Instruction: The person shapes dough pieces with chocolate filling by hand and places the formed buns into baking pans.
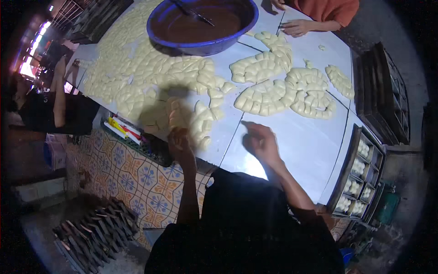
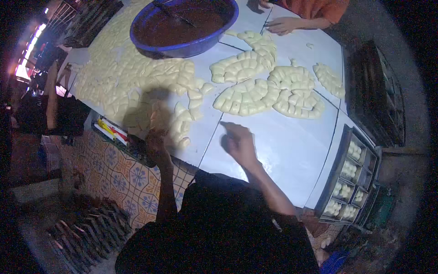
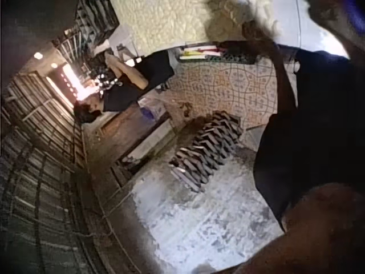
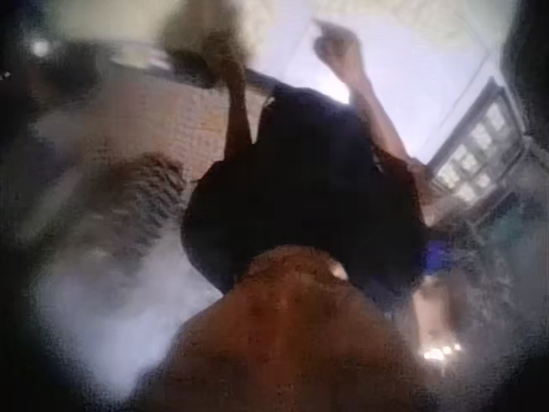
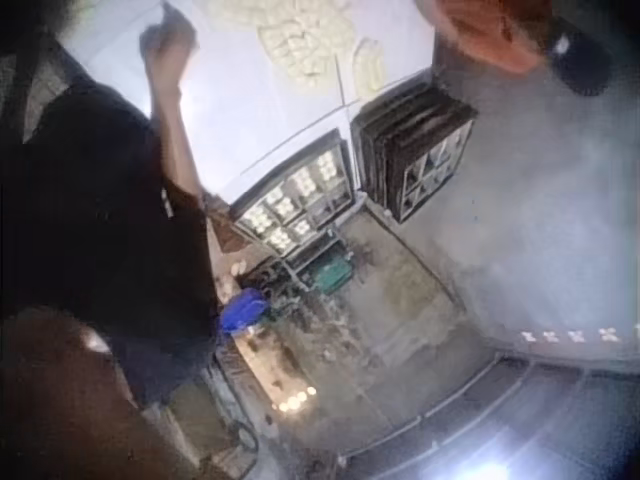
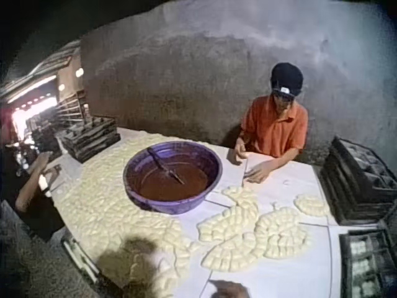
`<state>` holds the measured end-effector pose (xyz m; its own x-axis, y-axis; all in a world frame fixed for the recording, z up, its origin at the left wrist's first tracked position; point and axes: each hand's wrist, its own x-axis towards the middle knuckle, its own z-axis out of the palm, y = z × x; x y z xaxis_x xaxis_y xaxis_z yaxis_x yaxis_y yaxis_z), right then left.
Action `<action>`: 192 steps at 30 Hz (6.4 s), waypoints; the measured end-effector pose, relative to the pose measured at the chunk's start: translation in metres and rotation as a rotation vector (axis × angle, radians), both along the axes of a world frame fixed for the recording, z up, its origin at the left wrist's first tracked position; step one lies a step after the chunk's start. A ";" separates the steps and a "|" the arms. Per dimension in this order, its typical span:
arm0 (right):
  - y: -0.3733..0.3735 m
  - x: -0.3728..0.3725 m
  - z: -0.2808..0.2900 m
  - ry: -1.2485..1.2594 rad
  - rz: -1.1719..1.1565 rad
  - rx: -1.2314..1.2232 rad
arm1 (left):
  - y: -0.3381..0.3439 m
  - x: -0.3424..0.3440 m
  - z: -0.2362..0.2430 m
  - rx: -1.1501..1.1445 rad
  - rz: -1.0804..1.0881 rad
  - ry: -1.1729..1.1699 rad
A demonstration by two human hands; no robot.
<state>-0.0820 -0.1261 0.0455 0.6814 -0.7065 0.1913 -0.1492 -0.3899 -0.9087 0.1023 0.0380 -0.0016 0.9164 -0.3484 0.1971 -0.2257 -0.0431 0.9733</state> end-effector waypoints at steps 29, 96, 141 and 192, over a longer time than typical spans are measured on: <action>-0.018 -0.022 0.046 -0.118 0.014 -0.038 | -0.110 -0.104 0.070 -0.557 -0.851 1.466; -0.043 -0.047 -0.018 0.103 0.124 0.482 | -0.080 -0.063 0.031 -0.446 -0.626 0.391; -0.078 -0.004 0.023 -0.291 0.151 0.501 | -0.223 0.005 0.107 -0.694 -1.284 0.996; -0.005 -0.111 0.008 0.069 0.079 0.956 | -0.100 -0.129 0.050 -0.113 -1.130 0.522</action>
